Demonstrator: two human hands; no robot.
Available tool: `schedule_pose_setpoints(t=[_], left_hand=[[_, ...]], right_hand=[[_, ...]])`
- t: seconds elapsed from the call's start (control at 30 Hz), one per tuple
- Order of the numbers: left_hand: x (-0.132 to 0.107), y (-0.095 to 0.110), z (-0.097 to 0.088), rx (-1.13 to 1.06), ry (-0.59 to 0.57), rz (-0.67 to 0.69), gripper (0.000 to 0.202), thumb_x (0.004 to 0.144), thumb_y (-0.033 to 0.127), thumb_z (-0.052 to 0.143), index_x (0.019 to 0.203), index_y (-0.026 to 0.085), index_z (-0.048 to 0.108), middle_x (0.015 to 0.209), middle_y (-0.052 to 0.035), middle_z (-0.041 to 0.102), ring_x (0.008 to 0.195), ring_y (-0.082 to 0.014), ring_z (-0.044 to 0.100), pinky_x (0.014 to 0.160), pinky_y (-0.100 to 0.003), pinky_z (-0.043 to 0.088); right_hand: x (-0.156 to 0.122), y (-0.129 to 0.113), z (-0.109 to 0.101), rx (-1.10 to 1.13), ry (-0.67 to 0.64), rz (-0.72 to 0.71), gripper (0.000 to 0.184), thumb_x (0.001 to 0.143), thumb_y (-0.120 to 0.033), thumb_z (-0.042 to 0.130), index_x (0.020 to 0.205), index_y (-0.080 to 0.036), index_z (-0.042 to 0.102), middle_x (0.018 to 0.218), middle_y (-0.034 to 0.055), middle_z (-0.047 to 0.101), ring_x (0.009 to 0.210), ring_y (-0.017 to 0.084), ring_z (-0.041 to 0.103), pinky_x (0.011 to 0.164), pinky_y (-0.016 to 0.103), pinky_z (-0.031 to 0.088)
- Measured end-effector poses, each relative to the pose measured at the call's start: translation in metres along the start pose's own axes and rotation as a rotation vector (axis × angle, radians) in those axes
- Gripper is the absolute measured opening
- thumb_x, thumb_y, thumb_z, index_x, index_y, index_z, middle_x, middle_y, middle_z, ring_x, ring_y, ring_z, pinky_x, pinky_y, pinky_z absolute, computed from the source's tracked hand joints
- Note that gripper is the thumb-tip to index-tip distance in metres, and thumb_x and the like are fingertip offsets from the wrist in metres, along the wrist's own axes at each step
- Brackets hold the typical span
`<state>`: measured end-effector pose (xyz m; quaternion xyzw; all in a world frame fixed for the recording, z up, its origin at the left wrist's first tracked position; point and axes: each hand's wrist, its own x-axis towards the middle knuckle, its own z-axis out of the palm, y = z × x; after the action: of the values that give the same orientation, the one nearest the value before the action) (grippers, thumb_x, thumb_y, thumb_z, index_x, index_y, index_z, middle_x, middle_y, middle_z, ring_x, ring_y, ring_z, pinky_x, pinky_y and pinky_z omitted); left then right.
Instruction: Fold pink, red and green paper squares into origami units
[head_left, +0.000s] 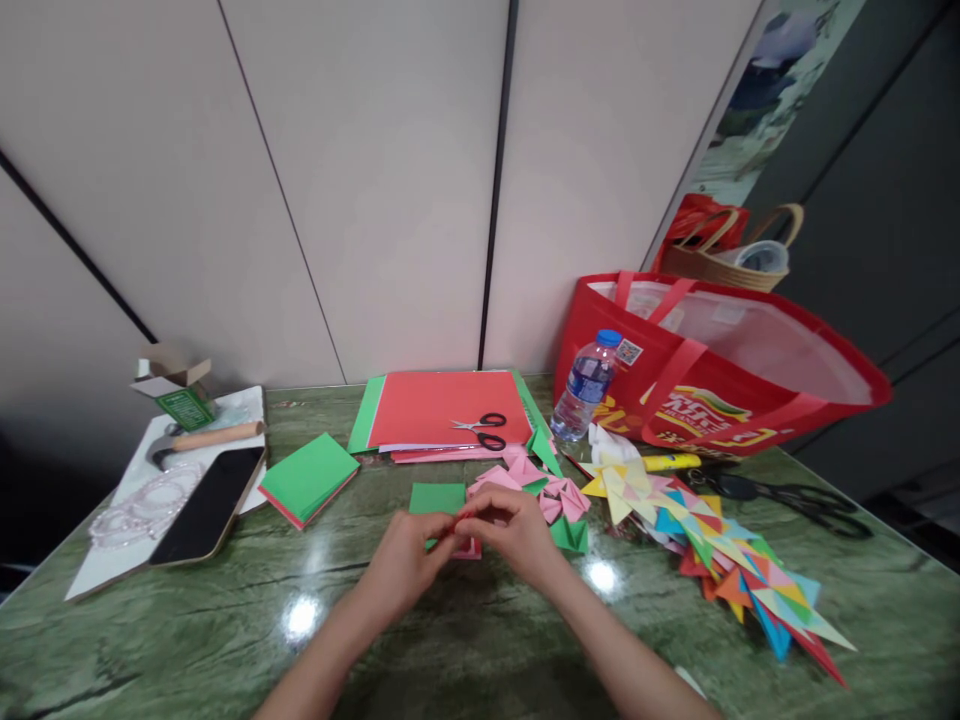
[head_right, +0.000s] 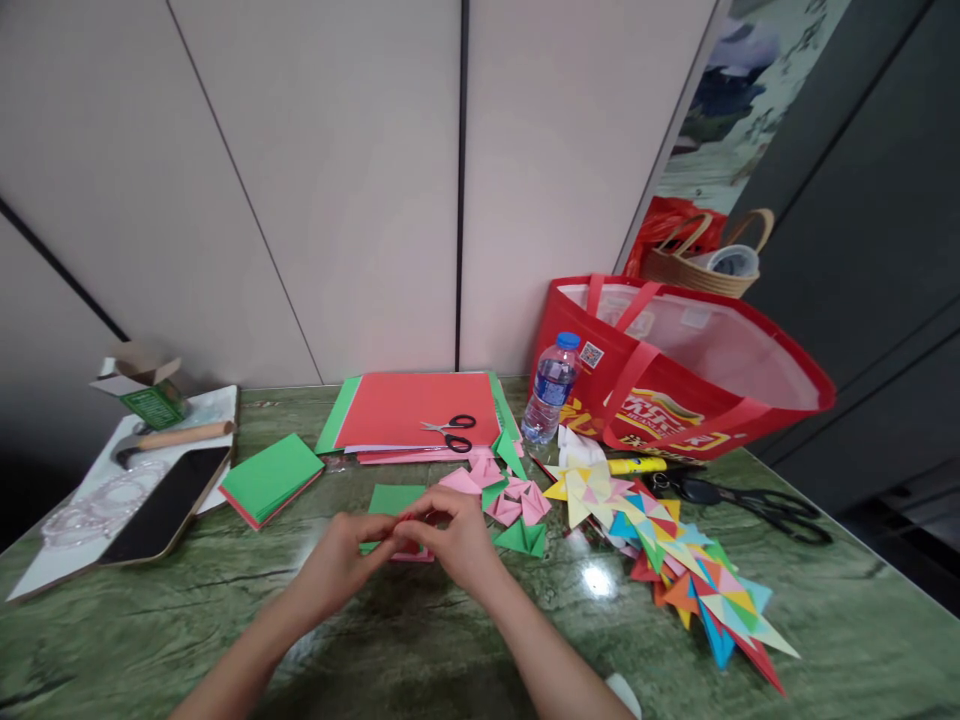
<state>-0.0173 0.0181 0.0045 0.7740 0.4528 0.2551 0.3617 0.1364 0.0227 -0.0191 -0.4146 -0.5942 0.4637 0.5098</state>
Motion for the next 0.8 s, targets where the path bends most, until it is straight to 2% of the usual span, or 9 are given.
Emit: schedule_pose_setpoints(t=[0.13, 0.33, 0.47, 0.6, 0.7, 0.8], left_hand=[[0.0012, -0.0014, 0.0031, -0.015, -0.017, -0.004, 0.026, 0.075, 0.032, 0.049, 0.066, 0.015, 0.068, 0.059, 0.0011, 0.065, 0.056, -0.0148, 0.054, 0.052, -0.018, 0.036], [0.002, -0.0043, 0.0071, 0.101, 0.041, 0.01, 0.033, 0.079, 0.031, 0.045, 0.06, 0.015, 0.066, 0.048, 0.0026, 0.056, 0.048, -0.0121, 0.05, 0.047, -0.017, 0.03], [0.0006, -0.0012, 0.0063, 0.108, 0.019, 0.013, 0.033, 0.079, 0.03, 0.044, 0.06, 0.014, 0.066, 0.048, 0.0032, 0.051, 0.048, -0.0106, 0.047, 0.048, -0.017, 0.029], [0.0003, 0.0025, 0.0046, -0.052, -0.043, -0.048, 0.036, 0.078, 0.033, 0.044, 0.052, 0.013, 0.06, 0.045, 0.0042, 0.041, 0.046, -0.0083, 0.036, 0.045, -0.018, 0.024], [0.001, 0.004, 0.0039, -0.194, -0.133, -0.176, 0.034, 0.075, 0.034, 0.048, 0.049, 0.012, 0.053, 0.044, 0.0054, 0.032, 0.044, -0.007, 0.026, 0.042, -0.019, 0.018], [0.0017, 0.0051, 0.004, -0.273, -0.181, -0.245, 0.032, 0.072, 0.036, 0.05, 0.049, 0.013, 0.047, 0.044, 0.0064, 0.027, 0.044, -0.0066, 0.022, 0.042, -0.02, 0.014]], right_hand=[[-0.0008, -0.0013, -0.0006, -0.019, 0.003, -0.033, 0.009, 0.061, -0.027, 0.071, 0.063, -0.018, 0.068, 0.057, 0.0, 0.058, 0.055, 0.012, 0.051, 0.05, 0.022, 0.04], [-0.0021, -0.0034, -0.0003, -0.013, -0.001, -0.031, 0.008, 0.062, -0.025, 0.07, 0.062, -0.017, 0.067, 0.055, -0.0011, 0.055, 0.054, 0.011, 0.048, 0.05, 0.022, 0.037], [-0.0037, -0.0083, -0.0007, -0.04, -0.034, -0.073, 0.01, 0.065, -0.023, 0.068, 0.059, -0.017, 0.064, 0.056, -0.0014, 0.053, 0.055, 0.011, 0.047, 0.052, 0.022, 0.036], [-0.0032, -0.0083, -0.0026, 0.023, -0.081, -0.026, 0.014, 0.066, -0.026, 0.066, 0.058, -0.015, 0.06, 0.056, -0.0019, 0.052, 0.054, 0.01, 0.046, 0.051, 0.021, 0.035], [-0.0008, -0.0045, -0.0037, 0.04, -0.153, 0.06, 0.02, 0.069, -0.03, 0.061, 0.058, -0.014, 0.058, 0.054, -0.0025, 0.05, 0.05, 0.009, 0.043, 0.048, 0.021, 0.033], [0.0002, 0.0008, -0.0003, -0.018, -0.119, 0.085, 0.029, 0.075, -0.035, 0.054, 0.055, -0.015, 0.051, 0.051, -0.0037, 0.044, 0.048, 0.008, 0.039, 0.047, 0.02, 0.03]])
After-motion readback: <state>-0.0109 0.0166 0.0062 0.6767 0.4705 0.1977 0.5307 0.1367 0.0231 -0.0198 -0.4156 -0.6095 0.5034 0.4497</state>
